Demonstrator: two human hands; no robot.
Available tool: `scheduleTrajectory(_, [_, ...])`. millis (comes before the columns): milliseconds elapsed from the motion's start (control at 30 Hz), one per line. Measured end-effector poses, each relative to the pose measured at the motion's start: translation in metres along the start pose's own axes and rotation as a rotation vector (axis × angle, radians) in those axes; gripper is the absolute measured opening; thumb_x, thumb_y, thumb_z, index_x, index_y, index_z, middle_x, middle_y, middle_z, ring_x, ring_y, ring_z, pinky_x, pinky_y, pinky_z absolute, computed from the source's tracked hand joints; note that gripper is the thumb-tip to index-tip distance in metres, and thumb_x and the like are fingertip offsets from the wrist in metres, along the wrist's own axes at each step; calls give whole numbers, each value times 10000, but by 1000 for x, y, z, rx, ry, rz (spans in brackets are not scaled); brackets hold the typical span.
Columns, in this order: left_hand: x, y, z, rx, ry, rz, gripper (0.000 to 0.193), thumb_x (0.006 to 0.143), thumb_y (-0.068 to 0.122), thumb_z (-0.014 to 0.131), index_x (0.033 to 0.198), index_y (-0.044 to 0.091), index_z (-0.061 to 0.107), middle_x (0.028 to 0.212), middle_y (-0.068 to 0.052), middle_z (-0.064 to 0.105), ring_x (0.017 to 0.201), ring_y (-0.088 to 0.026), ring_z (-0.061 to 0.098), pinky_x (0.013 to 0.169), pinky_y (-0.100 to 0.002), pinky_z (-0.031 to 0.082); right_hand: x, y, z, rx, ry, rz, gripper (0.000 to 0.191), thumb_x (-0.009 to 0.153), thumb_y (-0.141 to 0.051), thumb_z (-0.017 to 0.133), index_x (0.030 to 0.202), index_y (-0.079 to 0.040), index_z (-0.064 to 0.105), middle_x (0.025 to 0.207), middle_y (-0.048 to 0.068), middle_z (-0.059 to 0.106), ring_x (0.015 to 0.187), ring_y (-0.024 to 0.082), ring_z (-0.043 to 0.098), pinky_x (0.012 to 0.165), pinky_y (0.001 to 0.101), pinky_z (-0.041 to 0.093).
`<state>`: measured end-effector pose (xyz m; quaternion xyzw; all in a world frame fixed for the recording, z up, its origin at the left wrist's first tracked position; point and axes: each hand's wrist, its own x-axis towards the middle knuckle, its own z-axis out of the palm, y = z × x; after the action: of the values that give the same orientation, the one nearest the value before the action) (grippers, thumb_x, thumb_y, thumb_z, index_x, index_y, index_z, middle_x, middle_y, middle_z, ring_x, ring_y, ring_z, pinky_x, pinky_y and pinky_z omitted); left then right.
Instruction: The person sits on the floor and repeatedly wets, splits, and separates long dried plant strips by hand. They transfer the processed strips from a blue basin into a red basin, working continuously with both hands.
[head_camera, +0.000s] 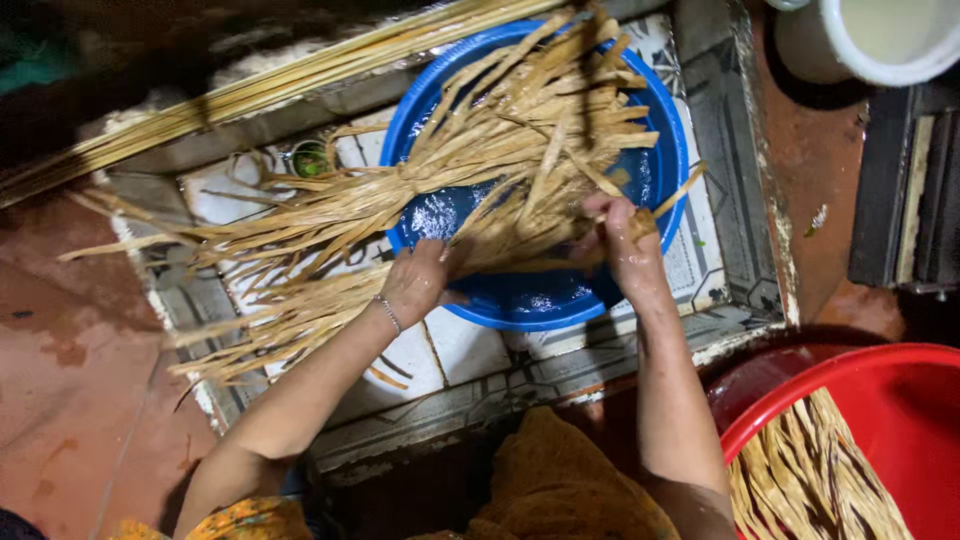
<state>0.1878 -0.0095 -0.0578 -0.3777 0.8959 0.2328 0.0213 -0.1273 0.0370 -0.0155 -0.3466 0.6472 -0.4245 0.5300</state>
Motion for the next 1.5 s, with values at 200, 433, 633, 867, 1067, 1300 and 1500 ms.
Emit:
scheduleTrajectory(200, [7,-23,-23,-59,117,-88,640,906,445,748,1438,141,564,969,-145,573,929,-320,548,806,-488,443,-26,-49,23,-14,40,-61,537,1103,-494,392,846,-66,592,550,40,496,412,131,440,406,283,354])
scheduleTrajectory(433, [49,-68,-26,47,555,-143,425,758,225,851,1110,55,682,1042,-156,615,1024,-341,555,847,-459,443,-30,-43,35,393,-2,-54,342,1070,-326,627,832,-117,497,624,-18,449,456,91,353,402,253,293])
scheduleTrajectory(633, [76,-98,-5,-386,621,-341,187,778,149,829,834,59,675,871,-111,645,841,-313,624,765,-408,496,-2,-5,60,196,-194,17,203,948,-254,709,995,-75,626,778,-5,605,609,76,517,529,224,412])
scheduleTrajectory(867, [39,-88,-11,-1428,643,-464,131,1046,204,571,1071,76,559,895,-72,749,821,-126,685,789,-278,549,22,22,109,199,-230,-41,265,1032,-197,709,1199,8,693,938,49,665,789,101,583,680,231,474])
scheduleTrajectory(1067, [4,-59,-39,-1461,534,-358,163,1048,51,545,1206,18,524,997,-83,727,977,-145,706,909,-282,559,41,3,161,-301,-198,-725,446,926,-52,707,1354,23,608,1261,195,700,1157,309,681,985,380,518])
scheduleTrajectory(1300, [7,-38,-53,-1180,585,-147,280,1009,-38,550,1287,-13,575,1169,-96,677,1084,-157,670,987,-315,572,48,11,188,-354,-248,-508,195,943,-114,783,1122,-44,749,983,137,787,863,168,771,774,272,586])
scheduleTrajectory(1500, [-4,-33,-58,-683,536,-288,838,761,238,877,1419,12,409,1251,-182,592,1190,-303,547,1014,-443,456,58,22,189,222,-216,-219,119,935,-78,761,905,-27,658,823,37,727,756,123,713,708,260,610])
